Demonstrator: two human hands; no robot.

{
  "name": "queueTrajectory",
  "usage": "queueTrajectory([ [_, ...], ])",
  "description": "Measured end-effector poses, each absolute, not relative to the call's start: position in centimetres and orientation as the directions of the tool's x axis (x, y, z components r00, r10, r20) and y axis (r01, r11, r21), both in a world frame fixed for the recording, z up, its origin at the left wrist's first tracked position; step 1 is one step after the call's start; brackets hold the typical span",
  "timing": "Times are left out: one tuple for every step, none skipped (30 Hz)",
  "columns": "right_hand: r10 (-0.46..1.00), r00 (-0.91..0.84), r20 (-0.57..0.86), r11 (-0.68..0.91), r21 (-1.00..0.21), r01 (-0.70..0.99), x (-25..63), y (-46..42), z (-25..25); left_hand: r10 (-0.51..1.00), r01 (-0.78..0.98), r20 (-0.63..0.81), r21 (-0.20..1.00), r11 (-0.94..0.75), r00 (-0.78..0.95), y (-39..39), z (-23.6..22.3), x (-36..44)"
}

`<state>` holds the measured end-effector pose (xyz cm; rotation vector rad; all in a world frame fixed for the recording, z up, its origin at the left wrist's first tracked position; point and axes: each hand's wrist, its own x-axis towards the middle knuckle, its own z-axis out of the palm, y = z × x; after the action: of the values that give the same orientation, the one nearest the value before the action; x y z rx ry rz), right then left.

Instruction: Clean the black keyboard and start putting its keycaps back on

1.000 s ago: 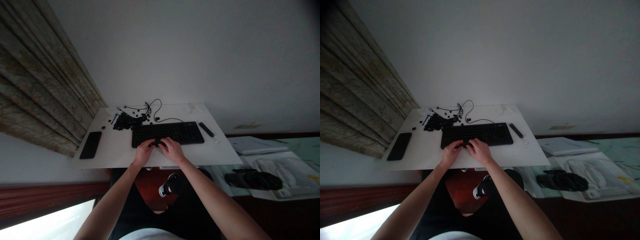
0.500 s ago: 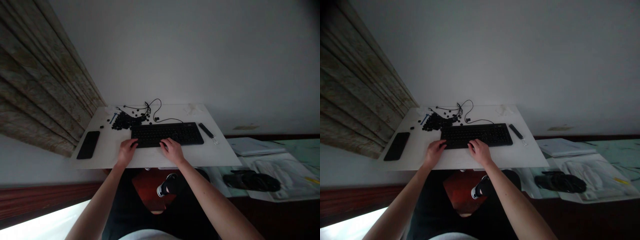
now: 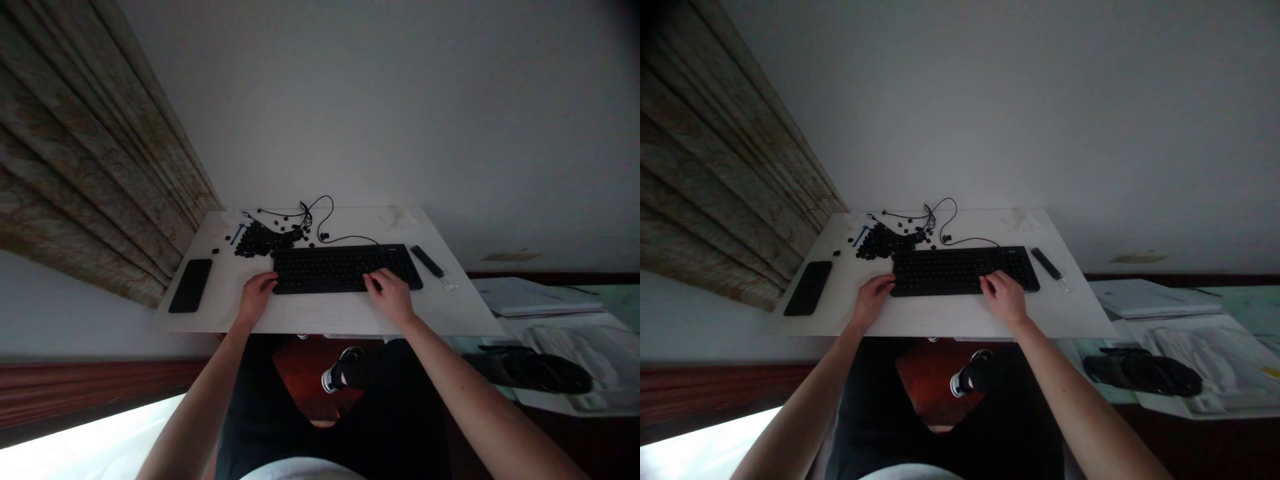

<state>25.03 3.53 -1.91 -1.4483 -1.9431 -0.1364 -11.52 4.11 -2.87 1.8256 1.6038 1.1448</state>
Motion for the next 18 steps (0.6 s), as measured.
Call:
queueTrajectory([
  [0.798,-0.074,0.598,0.316,-0.31,0.897,26.5,3.8,-1.9,0.951,0.583,0.309,0.773,-0.251,0.001,4.2,-2.9,-11.5],
  [0.793,-0.016,0.61,0.258,-0.312,0.915,28.0,4.1,-2.0,0.944,0.587,0.33,0.76,-0.279,0.02,4.2,-2.9,-11.5],
  [0.781,0.043,0.623,0.203,-0.318,0.926,29.3,4.3,-2.1,0.936,0.595,0.35,0.745,-0.302,0.037,4.3,-2.9,-11.5],
  [0.767,0.095,0.635,0.154,-0.326,0.933,30.5,4.5,-2.2,0.928,0.607,0.369,0.726,-0.322,0.052,4.4,-2.9,-11.5],
  [0.748,0.149,0.647,0.108,-0.34,0.934,31.4,4.5,-2.4,0.92,0.621,0.387,0.706,-0.341,0.066,4.4,-2.9,-11.4],
  [0.727,0.199,0.657,0.068,-0.358,0.931,32.1,4.6,-2.7,0.912,0.638,0.403,0.682,-0.358,0.081,4.4,-2.9,-11.4],
  [0.709,0.24,0.663,0.039,-0.377,0.926,32.6,4.6,-2.9,0.903,0.658,0.42,0.655,-0.372,0.093,4.4,-2.8,-11.3],
  [0.695,0.27,0.666,0.019,-0.393,0.919,32.9,4.7,-3.2,0.894,0.681,0.436,0.624,-0.383,0.103,4.4,-2.8,-11.1],
  [0.69,0.287,0.665,0.01,-0.404,0.915,33.0,4.7,-3.4,0.885,0.706,0.452,0.591,-0.39,0.111,4.3,-2.8,-11.0],
  [0.692,0.29,0.662,0.008,-0.408,0.913,33.0,4.8,-3.6,0.877,0.73,0.466,0.557,-0.396,0.12,4.1,-2.7,-10.8],
  [0.699,0.283,0.656,0.01,-0.405,0.914,32.9,4.8,-3.7,0.87,0.749,0.476,0.526,-0.402,0.132,4.0,-2.7,-10.7],
  [0.708,0.275,0.651,0.012,-0.401,0.916,32.9,4.9,-3.8,0.864,0.762,0.482,0.501,-0.409,0.147,3.8,-2.7,-10.5],
  [0.714,0.27,0.646,0.011,-0.396,0.918,32.8,4.9,-3.8,0.86,0.768,0.485,0.484,-0.418,0.163,3.7,-2.7,-10.4],
  [0.718,0.267,0.643,0.008,-0.391,0.92,32.8,5.0,-3.9,0.856,0.769,0.485,0.475,-0.428,0.177,3.5,-2.8,-10.3],
  [0.72,0.262,0.642,0.008,-0.386,0.923,32.8,5.0,-3.9,0.854,0.766,0.486,0.472,-0.436,0.186,3.4,-2.8,-10.2],
  [0.723,0.254,0.643,0.012,-0.38,0.925,32.8,5.1,-3.9,0.853,0.761,0.485,0.474,-0.443,0.194,3.4,-2.8,-10.2],
  [0.725,0.244,0.644,0.02,-0.374,0.927,32.8,5.1,-4.0,0.852,0.753,0.481,0.479,-0.452,0.205,3.4,-2.9,-10.3],
  [0.728,0.233,0.645,0.028,-0.367,0.93,32.9,5.1,-4.0,0.853,0.742,0.474,0.487,-0.46,0.217,3.5,-2.9,-10.4],
])
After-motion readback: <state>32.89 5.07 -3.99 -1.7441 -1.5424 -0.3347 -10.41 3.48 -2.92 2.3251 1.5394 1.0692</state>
